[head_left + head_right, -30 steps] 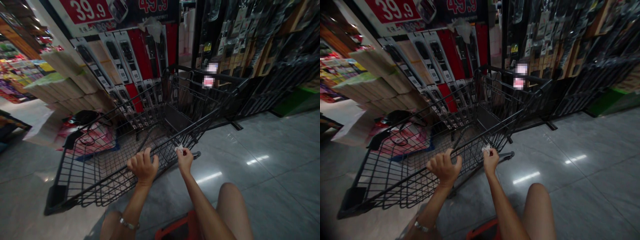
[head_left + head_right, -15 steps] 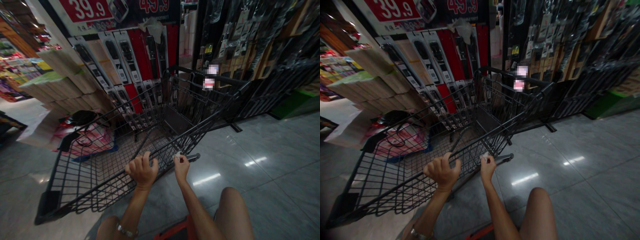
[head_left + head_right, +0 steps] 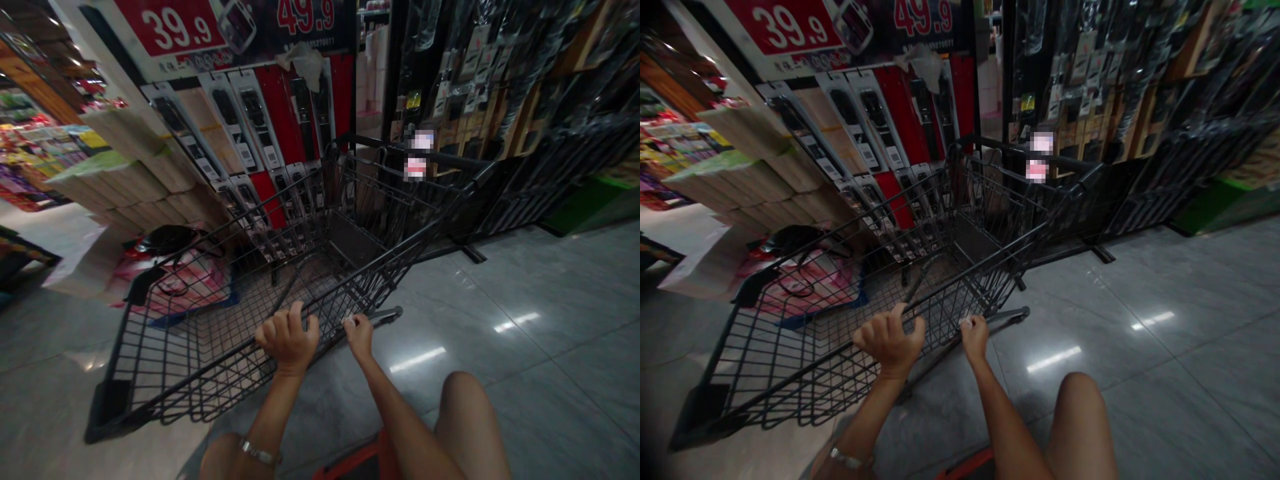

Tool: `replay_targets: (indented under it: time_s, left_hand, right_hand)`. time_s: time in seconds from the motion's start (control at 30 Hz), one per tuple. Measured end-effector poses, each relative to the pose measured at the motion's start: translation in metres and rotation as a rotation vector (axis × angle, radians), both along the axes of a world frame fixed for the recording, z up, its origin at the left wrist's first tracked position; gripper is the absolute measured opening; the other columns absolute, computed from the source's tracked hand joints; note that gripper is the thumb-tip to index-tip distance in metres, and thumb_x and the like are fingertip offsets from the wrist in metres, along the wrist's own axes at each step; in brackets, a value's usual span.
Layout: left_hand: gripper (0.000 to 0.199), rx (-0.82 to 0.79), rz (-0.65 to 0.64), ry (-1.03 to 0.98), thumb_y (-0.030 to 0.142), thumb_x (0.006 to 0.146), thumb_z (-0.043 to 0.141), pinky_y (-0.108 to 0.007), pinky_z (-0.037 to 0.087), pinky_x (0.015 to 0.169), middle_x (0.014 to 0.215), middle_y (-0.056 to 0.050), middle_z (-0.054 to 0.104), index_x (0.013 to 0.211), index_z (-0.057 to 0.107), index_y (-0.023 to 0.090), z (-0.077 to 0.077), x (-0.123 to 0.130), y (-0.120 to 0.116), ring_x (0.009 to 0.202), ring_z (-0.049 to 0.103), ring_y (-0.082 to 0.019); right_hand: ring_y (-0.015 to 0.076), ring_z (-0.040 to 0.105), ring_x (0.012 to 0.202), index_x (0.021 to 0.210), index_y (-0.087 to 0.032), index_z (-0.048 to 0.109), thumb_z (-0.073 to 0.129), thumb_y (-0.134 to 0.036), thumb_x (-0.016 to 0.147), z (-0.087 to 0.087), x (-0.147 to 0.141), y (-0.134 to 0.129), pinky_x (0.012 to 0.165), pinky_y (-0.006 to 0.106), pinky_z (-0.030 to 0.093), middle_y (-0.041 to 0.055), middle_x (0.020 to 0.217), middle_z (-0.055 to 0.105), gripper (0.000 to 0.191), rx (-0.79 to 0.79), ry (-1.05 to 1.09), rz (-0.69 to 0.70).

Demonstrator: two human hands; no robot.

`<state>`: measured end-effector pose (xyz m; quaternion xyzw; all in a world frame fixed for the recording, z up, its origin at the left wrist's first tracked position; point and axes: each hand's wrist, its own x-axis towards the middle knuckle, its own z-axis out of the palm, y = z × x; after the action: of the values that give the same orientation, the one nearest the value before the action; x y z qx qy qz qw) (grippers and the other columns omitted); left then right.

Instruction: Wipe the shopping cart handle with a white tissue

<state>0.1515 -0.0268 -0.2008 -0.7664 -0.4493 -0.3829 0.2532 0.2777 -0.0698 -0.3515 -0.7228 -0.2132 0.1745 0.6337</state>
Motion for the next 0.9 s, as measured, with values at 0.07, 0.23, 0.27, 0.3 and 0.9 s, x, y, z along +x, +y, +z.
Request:
replay_targets:
  time_s: [0.07,0.23,0.27,0.3,0.9]
  left_hand:
    - [0.021,0.034,0.005,0.023,0.030,0.070,0.058,-0.037,0.025,0.074,0.072,-0.003,0.052,0.088,0.063,0.022,0.000,0.000,0.000,0.073,0.041,-0.020]
    - [0.020,0.066,0.000,0.058,0.029,0.072,0.057,-0.036,0.025,0.073,0.073,-0.004,0.053,0.089,0.063,0.020,0.006,0.001,-0.002,0.073,0.041,-0.021]
    - [0.020,0.060,0.005,0.063,0.029,0.073,0.056,-0.036,0.025,0.073,0.073,-0.005,0.053,0.089,0.063,0.020,0.007,0.002,-0.003,0.073,0.042,-0.021]
    - [0.020,0.057,0.008,0.067,0.029,0.073,0.056,-0.036,0.026,0.073,0.073,-0.005,0.053,0.090,0.063,0.020,0.008,0.002,-0.004,0.073,0.042,-0.021]
    - [0.029,-0.239,0.006,0.042,0.031,0.078,0.054,-0.041,0.032,0.079,0.085,-0.009,0.055,0.104,0.061,0.019,0.017,0.003,-0.013,0.085,0.045,-0.025]
  right_hand:
    - [0.0147,0.048,0.057,0.049,-0.018,0.057,0.060,-0.027,0.059,0.003,0.005,-0.002,0.059,0.026,0.036,-0.0021,0.054,0.053,0.013,-0.015,-0.009,0.034]
    - [0.0153,0.048,0.056,0.050,-0.018,0.059,0.062,-0.026,0.054,0.009,0.014,-0.015,0.058,0.026,0.034,-0.0018,0.055,0.054,0.009,-0.057,0.004,0.028]
    - [0.0156,0.049,0.057,0.051,-0.018,0.060,0.062,-0.026,0.053,0.009,0.015,-0.017,0.058,0.026,0.035,-0.0015,0.055,0.055,0.009,-0.062,0.012,0.016]
    - [0.0159,0.049,0.056,0.052,-0.017,0.060,0.062,-0.027,0.053,0.010,0.017,-0.020,0.058,0.027,0.035,-0.0012,0.055,0.056,0.010,-0.067,0.023,0.001]
    - [0.0132,0.053,0.045,0.052,-0.015,0.062,0.067,-0.028,0.045,0.015,0.023,0.011,0.045,0.025,0.044,-0.0022,0.045,0.057,0.016,0.085,0.530,-0.131]
